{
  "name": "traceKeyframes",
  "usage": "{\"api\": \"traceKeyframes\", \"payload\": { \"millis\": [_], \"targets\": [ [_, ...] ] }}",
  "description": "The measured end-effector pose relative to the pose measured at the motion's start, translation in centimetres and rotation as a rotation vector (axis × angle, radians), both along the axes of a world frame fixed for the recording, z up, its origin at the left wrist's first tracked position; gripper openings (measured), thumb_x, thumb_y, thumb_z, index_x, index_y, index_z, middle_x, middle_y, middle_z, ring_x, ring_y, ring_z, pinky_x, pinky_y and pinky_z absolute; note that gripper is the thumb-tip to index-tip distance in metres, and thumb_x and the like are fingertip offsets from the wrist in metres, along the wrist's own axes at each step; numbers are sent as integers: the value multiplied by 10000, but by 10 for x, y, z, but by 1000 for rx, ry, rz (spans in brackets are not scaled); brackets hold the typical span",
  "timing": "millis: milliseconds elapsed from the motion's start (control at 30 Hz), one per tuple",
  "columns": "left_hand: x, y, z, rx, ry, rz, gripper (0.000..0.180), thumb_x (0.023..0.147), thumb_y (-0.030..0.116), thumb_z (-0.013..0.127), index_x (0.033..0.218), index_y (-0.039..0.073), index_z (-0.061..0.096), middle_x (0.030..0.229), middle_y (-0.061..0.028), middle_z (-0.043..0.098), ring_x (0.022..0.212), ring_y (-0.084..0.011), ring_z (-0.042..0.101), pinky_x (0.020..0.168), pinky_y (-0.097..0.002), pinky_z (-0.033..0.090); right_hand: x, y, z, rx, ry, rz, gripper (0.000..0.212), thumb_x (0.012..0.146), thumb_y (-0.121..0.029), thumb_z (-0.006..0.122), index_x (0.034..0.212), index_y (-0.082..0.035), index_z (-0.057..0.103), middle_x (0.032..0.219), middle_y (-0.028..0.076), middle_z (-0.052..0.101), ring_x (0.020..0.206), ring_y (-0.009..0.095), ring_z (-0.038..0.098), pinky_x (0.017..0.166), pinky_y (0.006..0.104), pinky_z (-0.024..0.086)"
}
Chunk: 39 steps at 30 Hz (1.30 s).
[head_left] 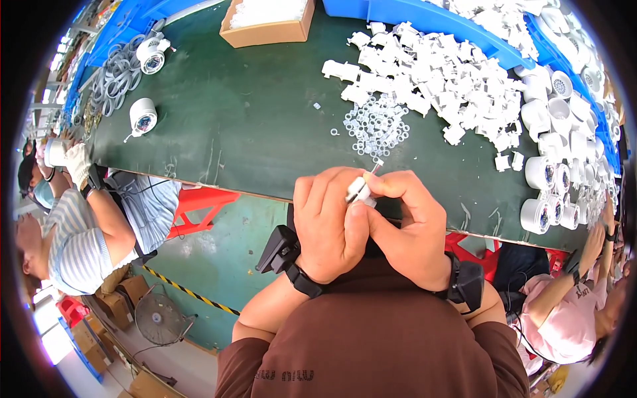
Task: The person picks up a camera housing and a small white component, fits them together by hand, and then places the assembled unit onto the table.
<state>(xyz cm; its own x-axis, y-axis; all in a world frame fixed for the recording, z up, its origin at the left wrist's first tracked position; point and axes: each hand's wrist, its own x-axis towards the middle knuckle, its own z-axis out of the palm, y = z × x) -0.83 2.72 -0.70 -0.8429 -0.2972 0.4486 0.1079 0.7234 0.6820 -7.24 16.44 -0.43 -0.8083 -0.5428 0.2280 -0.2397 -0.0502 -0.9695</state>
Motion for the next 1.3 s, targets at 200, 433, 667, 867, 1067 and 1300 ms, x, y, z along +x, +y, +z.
{"api": "traceKeyframes", "payload": {
  "millis": [200, 433, 667, 867, 1067, 1300],
  "targets": [
    [0, 0, 0, -2, 15, 22, 274, 954, 207, 526, 1119, 34, 660, 1085, -103, 690, 913, -283, 588, 825, -398, 426, 2, -4, 4, 41, 15, 8, 310, 899, 82, 724, 1189, 12, 641, 1098, 65, 645, 990, 133, 645, 872, 268, 530],
    [7, -2, 3, 513, -26, -4, 173, 929, 83, 626, 1094, 29, 632, 1022, -104, 679, 938, -281, 608, 825, -373, 478, -19, -4, 11, -31, -69, 73, 214, 951, 72, 665, 1150, -5, 650, 1063, 69, 654, 1010, 143, 658, 889, 267, 535],
    [6, -12, 15, 224, -56, -95, 193, 885, 57, 657, 1074, 17, 656, 1041, -117, 696, 894, -275, 613, 809, -364, 496, -17, 7, 7, 94, 43, 73, 134, 883, 69, 725, 991, -6, 694, 988, 103, 679, 904, 198, 657, 784, 295, 517],
    [0, -12, 21, -167, -105, -129, 290, 785, 67, 736, 1072, 57, 694, 1026, -71, 717, 869, -287, 601, 790, -392, 470, -57, 25, -2, 279, 109, -172, 83, 930, 34, 690, 1010, 14, 698, 937, 69, 663, 785, 98, 612, 714, 232, 496],
    [-4, -9, 20, -178, -96, -114, 285, 776, 67, 746, 1058, 74, 699, 1029, -57, 719, 861, -278, 602, 791, -388, 463, -70, 3, -5, 330, 373, -128, 159, 895, 22, 736, 1039, -46, 723, 940, 45, 633, 722, 115, 575, 645, 257, 473],
    [-3, -8, 21, -150, -91, -98, 285, 769, 58, 756, 1048, 80, 705, 1034, -54, 716, 872, -272, 605, 795, -382, 465, -75, 9, -13, 262, 318, -154, 173, 895, 20, 744, 1048, -60, 746, 959, 38, 622, 737, 94, 559, 647, 249, 463]
  ]
}}
